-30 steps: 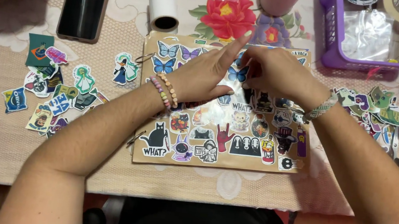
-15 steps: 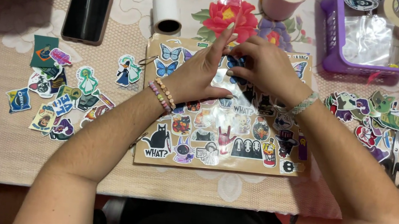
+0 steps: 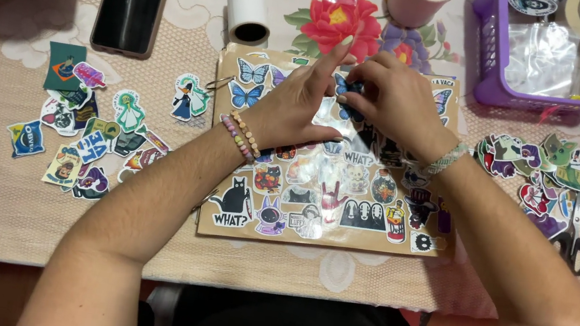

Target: The person applies various stickers onto a cardboard surface covered with a clear plastic sheet. They use their hands to peel stickers from a pile and press them onto the surface, smoothing them down to adhere.

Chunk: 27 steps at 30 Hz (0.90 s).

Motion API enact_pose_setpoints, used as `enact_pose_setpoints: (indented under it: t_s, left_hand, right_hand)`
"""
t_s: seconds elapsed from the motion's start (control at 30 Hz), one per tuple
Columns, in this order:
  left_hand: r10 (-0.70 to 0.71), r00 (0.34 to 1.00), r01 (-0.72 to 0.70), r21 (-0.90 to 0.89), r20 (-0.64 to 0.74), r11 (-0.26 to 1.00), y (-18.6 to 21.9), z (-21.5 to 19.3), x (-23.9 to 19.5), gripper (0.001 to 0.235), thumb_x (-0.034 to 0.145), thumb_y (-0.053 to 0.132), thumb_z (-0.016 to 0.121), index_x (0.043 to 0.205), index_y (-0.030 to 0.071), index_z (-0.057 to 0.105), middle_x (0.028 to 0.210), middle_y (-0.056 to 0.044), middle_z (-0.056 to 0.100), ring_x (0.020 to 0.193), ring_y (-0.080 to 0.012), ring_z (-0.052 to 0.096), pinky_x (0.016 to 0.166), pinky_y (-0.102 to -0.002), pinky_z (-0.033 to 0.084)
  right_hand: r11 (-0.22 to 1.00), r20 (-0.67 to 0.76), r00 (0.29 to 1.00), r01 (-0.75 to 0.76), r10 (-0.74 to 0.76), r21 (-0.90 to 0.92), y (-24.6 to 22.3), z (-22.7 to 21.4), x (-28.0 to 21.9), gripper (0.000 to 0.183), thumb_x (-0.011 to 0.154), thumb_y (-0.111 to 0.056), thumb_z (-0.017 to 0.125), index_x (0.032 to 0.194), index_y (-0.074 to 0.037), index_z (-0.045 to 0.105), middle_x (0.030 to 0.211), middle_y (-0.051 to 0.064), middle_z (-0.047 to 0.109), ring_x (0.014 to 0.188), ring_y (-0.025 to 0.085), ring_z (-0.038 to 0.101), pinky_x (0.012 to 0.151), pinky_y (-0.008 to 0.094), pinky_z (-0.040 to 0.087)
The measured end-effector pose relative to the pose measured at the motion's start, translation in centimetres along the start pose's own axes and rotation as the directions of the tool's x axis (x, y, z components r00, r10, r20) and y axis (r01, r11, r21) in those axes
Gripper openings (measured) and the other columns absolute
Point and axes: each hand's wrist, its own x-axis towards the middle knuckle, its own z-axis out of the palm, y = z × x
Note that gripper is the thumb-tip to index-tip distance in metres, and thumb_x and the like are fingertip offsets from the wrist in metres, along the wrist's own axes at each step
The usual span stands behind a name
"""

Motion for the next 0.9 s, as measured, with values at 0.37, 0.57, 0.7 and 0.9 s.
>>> enact_pose_setpoints:
  t_s: [0.37, 0.57, 0.7, 0.9]
  left_hand:
    - [0.039, 0.992, -0.032, -0.059, 0.118, 0.998, 0.0, 0.3, 0.2, 0.127, 0.090, 0.021, 0.090, 0.158, 0.018, -0.018, 0.170, -0.022, 0.014, 0.142, -0.0366, 0.058, 0.110, -0.048, 0.053]
    - [0.049, 0.988, -0.046, -0.021, 0.148, 0.999, 0.7, 0.9, 1.6, 0.124, 0.088, 0.015, 0.089, 0.158, 0.018, -0.014, 0.168, -0.029, 0.017, 0.134, -0.0436, 0.061, 0.098, -0.049, 0.057]
    - [-0.015, 0.990, 0.018, -0.022, 0.142, 1.000, 0.1, 2.1, 2.5, 0.128, 0.086, 0.017, 0.088, 0.156, 0.023, -0.018, 0.150, -0.034, 0.050, 0.102, -0.0405, 0.072, 0.070, -0.045, 0.059]
    - [-0.122, 0.982, 0.144, -0.158, 0.143, 0.977, 0.7, 2.1, 2.3, 0.136, 0.084, 0.012, 0.091, 0.153, 0.029, -0.025, 0.172, -0.024, 0.008, 0.133, -0.0326, 0.067, 0.064, -0.035, 0.064]
  right_hand:
    - [0.961, 0.278, 0.920, -0.252, 0.275, -0.115, -0.3, -2.5, -1.6, 0.035, 0.083, -0.036, 0.079, 0.110, -0.016, 0.070, 0.101, 0.011, 0.070, 0.090, 0.037, 0.067, 0.073, 0.051, 0.051]
    - [0.899, 0.393, 0.819, -0.436, 0.417, -0.046, 1.0, -1.3, 0.4, 0.014, 0.087, -0.024, 0.075, 0.096, -0.014, 0.072, 0.092, 0.005, 0.075, 0.087, 0.028, 0.067, 0.076, 0.042, 0.049]
    - [0.557, 0.444, 0.675, -0.738, 0.589, 0.382, -1.4, -2.4, 0.7, 0.012, 0.091, -0.006, 0.074, 0.089, -0.008, 0.063, 0.077, 0.009, 0.069, 0.061, 0.019, 0.069, 0.051, 0.031, 0.058]
    - [0.632, 0.348, 0.681, -0.730, 0.645, 0.259, -2.8, -2.1, 0.1, 0.042, 0.075, -0.013, 0.080, 0.103, -0.016, 0.049, 0.086, 0.003, 0.069, 0.073, 0.017, 0.064, 0.058, 0.034, 0.054]
